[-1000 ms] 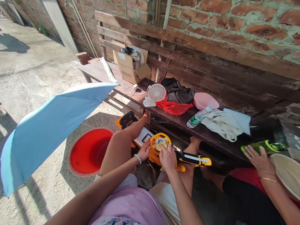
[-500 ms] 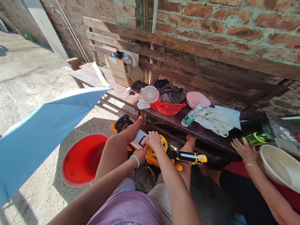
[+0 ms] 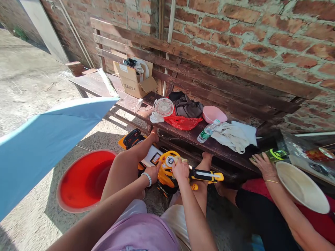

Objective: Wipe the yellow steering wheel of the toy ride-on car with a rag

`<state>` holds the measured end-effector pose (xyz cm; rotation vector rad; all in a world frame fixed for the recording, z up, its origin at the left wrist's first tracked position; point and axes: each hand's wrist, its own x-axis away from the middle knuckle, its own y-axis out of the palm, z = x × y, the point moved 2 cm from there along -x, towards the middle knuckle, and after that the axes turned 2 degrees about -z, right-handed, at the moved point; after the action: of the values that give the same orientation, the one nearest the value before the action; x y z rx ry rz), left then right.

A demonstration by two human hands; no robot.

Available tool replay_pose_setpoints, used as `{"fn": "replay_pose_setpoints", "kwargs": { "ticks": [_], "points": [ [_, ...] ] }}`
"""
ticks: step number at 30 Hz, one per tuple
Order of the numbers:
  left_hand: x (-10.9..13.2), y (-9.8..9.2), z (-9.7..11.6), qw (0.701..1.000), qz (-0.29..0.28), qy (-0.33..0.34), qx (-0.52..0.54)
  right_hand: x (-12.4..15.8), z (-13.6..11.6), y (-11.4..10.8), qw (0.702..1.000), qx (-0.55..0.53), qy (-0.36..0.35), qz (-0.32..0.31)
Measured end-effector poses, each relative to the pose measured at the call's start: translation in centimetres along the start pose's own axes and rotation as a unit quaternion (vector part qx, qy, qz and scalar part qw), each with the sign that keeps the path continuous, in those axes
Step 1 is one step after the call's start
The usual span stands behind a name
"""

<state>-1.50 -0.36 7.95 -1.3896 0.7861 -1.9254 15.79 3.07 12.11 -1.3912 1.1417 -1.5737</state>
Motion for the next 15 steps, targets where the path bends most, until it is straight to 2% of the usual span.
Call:
{"fn": "replay_pose_setpoints", "kwargs": {
  "ticks": [3,8,12,15],
  "points": [
    [0.2,-0.3,-0.2,1.000,-0.015,0.002,-0.020,3.0,-1.2,1.5,1.000,-0.007,0.011,0.008],
    [0.5,-0.4,-0.3,1.000,-0.013,-0.006,-0.018,5.8,-2.3,2.6,0.998,0.003,-0.053,-0.029],
    [0.6,-0.5,-0.7,1.000,-0.015,0.006,-0.008,4.6,-1.2,1.6,0.989,-0.066,-0.116,-0.065],
    [0.5,-0.5,-1.0,1.000,-0.020,0.012,-0.009,2.0,-0.5,-1.2,0.984,-0.142,-0.109,-0.025]
  ]
}}
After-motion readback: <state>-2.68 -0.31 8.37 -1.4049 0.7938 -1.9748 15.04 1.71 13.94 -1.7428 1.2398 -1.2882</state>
